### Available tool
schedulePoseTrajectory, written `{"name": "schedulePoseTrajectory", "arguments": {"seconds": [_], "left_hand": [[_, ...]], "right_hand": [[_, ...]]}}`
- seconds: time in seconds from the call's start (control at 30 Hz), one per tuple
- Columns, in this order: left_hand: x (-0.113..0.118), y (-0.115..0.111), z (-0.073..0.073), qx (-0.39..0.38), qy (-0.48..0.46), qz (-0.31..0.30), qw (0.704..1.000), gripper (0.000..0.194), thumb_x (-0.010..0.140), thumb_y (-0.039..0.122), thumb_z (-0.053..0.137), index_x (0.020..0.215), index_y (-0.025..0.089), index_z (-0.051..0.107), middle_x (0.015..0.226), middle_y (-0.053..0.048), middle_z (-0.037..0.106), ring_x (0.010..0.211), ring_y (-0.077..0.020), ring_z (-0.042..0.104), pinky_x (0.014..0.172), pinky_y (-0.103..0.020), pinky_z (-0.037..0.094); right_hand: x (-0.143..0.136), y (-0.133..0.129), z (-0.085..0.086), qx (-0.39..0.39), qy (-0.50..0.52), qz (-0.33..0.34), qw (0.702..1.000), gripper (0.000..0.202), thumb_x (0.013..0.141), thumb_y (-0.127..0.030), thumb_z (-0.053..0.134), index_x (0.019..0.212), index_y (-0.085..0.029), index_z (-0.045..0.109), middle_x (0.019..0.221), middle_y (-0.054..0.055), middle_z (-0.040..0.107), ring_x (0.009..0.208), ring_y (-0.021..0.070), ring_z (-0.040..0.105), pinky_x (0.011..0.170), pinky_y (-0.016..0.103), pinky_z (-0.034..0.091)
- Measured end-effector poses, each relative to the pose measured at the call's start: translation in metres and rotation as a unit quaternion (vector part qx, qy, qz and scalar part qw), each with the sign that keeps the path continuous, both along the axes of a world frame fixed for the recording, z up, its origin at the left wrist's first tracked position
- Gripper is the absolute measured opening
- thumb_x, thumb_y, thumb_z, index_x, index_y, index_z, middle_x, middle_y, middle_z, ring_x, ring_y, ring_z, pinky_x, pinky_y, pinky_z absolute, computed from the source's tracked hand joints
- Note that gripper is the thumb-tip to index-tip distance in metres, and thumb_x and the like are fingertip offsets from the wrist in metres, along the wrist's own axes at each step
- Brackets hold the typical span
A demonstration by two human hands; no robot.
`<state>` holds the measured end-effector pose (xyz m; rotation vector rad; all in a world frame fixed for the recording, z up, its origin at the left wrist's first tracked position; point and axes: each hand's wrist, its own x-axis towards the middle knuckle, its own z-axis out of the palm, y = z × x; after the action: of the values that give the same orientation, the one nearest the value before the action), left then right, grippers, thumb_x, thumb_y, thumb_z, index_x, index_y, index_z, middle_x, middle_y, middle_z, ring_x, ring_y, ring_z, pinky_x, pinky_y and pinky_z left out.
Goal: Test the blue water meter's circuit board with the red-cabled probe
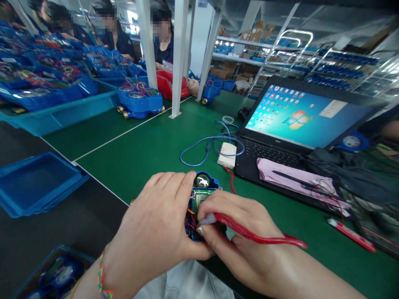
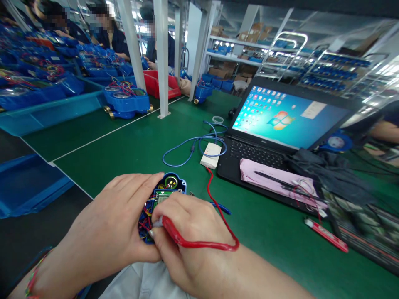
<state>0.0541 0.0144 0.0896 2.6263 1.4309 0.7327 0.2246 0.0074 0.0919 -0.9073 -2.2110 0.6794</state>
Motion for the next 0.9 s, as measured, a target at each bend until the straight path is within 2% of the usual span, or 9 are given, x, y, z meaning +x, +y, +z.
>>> {"name": "schedulePoseTrajectory", "arguments": {"seconds": [0.27,0.5,0.67,0.9], "left_hand": [[0.0003,0.0008,-0.0012,0.016,-0.005,-0.006,1.000,0.069,0.057,0.036,0.062,0.116,0.003,0.051,0.106,-0.017,0.059,0.096,-0.0332,0.055,0.084,-0.050,0.046],[-0.0003,-0.0003,-0.0007,0.004,0.002,-0.004,1.000,0.066,0.059,0.039,0.064,0.115,0.005,0.052,0.107,-0.016,0.059,0.097,-0.0327,0.054,0.084,-0.049,0.046],[-0.0006,-0.0006,-0.0004,-0.009,0.009,-0.002,1.000,0.073,0.061,0.048,0.066,0.117,0.004,0.051,0.108,-0.014,0.059,0.099,-0.0306,0.054,0.090,-0.046,0.042],[-0.0008,-0.0017,0.0004,-0.020,0.005,-0.001,1.000,0.070,0.063,0.048,0.064,0.117,0.005,0.051,0.109,-0.013,0.058,0.101,-0.0300,0.053,0.091,-0.046,0.041]], "right_hand": [[-0.0005,-0.0007,0.0004,-0.007,-0.007,-0.003,1.000,0.010,0.078,-0.008,0.052,0.082,-0.018,0.052,0.078,0.001,0.057,0.067,0.0138,0.051,0.063,0.027,0.041],[0.0014,-0.0006,-0.0012,0.004,-0.001,0.001,1.000,0.012,0.079,-0.007,0.051,0.084,-0.018,0.052,0.078,0.001,0.056,0.067,0.0130,0.051,0.062,0.026,0.041],[0.0054,0.0012,0.0028,-0.021,0.008,0.008,1.000,0.015,0.079,-0.004,0.054,0.084,-0.018,0.052,0.078,-0.003,0.056,0.070,0.0090,0.053,0.065,0.020,0.041],[0.0039,0.0031,0.0083,-0.024,0.010,0.000,1.000,0.015,0.078,-0.004,0.055,0.082,-0.018,0.054,0.076,-0.005,0.058,0.069,0.0060,0.053,0.065,0.016,0.042]]}}
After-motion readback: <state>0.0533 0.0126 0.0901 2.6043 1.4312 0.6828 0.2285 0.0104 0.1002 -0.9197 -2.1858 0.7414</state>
